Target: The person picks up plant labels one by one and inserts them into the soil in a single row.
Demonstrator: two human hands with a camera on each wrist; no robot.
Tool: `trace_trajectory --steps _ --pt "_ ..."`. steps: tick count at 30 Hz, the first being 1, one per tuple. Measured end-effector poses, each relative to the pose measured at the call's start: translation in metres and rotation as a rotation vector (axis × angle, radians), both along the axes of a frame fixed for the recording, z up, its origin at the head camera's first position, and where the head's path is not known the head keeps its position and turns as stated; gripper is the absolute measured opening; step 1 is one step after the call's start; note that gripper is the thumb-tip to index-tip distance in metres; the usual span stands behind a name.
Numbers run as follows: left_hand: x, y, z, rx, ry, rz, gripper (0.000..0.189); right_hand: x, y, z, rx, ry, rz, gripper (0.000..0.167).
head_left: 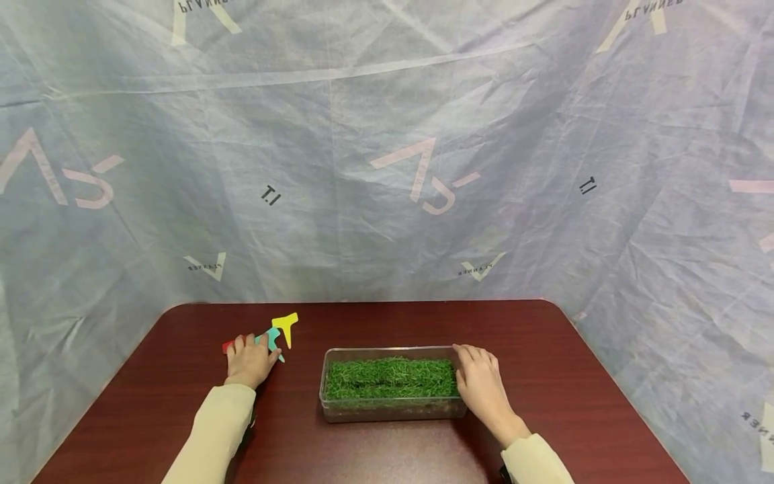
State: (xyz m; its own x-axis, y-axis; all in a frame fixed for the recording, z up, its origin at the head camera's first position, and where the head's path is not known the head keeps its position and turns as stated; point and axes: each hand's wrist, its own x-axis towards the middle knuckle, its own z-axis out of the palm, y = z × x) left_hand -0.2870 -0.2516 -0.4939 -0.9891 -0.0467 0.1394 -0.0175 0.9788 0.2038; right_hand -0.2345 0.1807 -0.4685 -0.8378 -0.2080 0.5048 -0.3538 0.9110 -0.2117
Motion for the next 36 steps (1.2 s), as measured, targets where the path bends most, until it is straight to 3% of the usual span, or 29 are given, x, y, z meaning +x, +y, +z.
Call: trace_trajectory --steps 9,14,19,28,36 --pt "-0.0016 -0.0002 0.0012 0.007 0.003 0.004 0.058 0.0008 0.0004 0.0001 -0.007 -0.023 -0.003 0.038" --pt "-0.0040 -0.0014 -0.0007 -0.013 0.033 0.016 0.066 0.0010 0.0000 0.0007 -0.009 -0.026 -0.005 0.037" --pt "-0.0045 -0.0021 0.0009 -0.028 0.064 0.018 0.062 0.0006 -0.0005 0.0012 -0.010 -0.023 -0.008 0.038" --pt "-0.0021 -0.0022 0.0080 0.044 0.091 0.033 0.055 0.0001 -0.0011 0.0004 -0.010 -0.022 -0.011 0.037" --pt "-0.0035 -0.0046 0.0084 0.106 0.182 0.005 0.050 0.0006 -0.0015 0.0005 -0.014 -0.018 -0.007 0.037"
